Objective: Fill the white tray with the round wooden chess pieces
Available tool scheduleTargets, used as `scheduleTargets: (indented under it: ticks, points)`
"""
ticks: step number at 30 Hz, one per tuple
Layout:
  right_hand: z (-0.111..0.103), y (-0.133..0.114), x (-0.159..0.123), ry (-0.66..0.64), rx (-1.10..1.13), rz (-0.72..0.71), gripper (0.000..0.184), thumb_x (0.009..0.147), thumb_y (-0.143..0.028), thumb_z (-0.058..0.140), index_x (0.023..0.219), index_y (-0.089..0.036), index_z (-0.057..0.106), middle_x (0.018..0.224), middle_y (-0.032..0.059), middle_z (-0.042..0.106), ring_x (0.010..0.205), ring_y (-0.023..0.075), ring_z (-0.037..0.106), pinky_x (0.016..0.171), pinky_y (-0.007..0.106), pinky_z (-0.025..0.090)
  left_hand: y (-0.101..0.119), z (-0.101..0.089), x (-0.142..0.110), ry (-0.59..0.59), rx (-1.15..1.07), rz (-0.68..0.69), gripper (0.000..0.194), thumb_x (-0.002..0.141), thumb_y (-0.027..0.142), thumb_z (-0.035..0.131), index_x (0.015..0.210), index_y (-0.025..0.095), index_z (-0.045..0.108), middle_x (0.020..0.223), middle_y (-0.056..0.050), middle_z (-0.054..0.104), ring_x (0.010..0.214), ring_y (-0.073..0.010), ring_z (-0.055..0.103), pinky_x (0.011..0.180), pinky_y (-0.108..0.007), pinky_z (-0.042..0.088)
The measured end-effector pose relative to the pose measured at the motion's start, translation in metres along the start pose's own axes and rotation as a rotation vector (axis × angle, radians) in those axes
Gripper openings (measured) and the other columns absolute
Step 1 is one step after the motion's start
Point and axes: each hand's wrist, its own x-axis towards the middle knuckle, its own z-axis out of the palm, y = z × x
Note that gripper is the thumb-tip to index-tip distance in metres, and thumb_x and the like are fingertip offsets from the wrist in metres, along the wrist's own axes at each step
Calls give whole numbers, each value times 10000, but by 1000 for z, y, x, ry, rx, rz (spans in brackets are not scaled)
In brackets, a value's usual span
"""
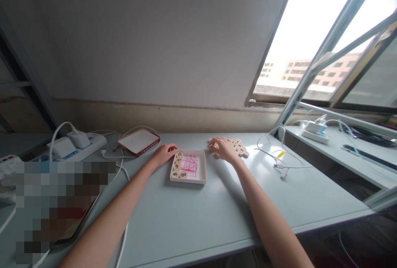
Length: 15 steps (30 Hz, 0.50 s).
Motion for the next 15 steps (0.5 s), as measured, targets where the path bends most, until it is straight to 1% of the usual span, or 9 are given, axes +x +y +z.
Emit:
scheduleTargets:
  ticks: [2, 4, 9, 11, 13, 15]
  points:
    - [3, 4, 0, 26, 7, 38, 142, 737, -329, 593, 838, -233, 622, 882, 31, 599, 853, 199, 506, 726, 294, 331, 0, 0, 0, 3, -1, 13, 320, 719, 423, 461, 775, 157, 630, 760, -35, 644, 713, -167, 560, 659, -243, 404]
    - [5, 8, 0, 23, 56, 55, 136, 741, -334, 585, 823, -237, 632, 890, 31, 591, 834, 191, 504, 709, 285, 339, 0, 0, 0, 4, 4, 23, 311, 722, 412, 457, 773, 158, 630, 759, -33, 645, 711, -166, 561, 656, -242, 402]
    - [4, 7, 1, -55, 235, 75, 145, 745, -333, 569, 823, -237, 645, 802, 9, 607, 743, 165, 518, 659, 264, 347, 2, -1, -1, 6, 13, 17, 310, 722, 414, 460, 771, 157, 626, 765, -36, 647, 716, -168, 562, 659, -243, 405]
    - [5, 6, 2, -26, 230, 116, 143, 736, -347, 575, 799, -243, 652, 815, 10, 605, 779, 177, 511, 686, 278, 342, 3, -2, -2, 3, 13, 11, 309, 722, 416, 462, 768, 158, 626, 766, -36, 649, 721, -168, 564, 664, -243, 405]
    - [8, 8, 2, 38, 204, 162, 146, 727, -371, 580, 760, -253, 660, 881, 14, 591, 849, 194, 490, 737, 301, 332, 3, -2, -1, 2, 15, 9, 303, 722, 411, 463, 764, 159, 628, 768, -35, 651, 725, -169, 566, 673, -244, 405]
    - [11, 10, 1, 71, 194, 193, 164, 725, -399, 577, 754, -262, 663, 921, 17, 569, 883, 201, 474, 772, 316, 323, 4, -2, -1, 1, 17, 14, 301, 725, 408, 460, 763, 162, 629, 771, -34, 652, 731, -170, 567, 676, -244, 404]
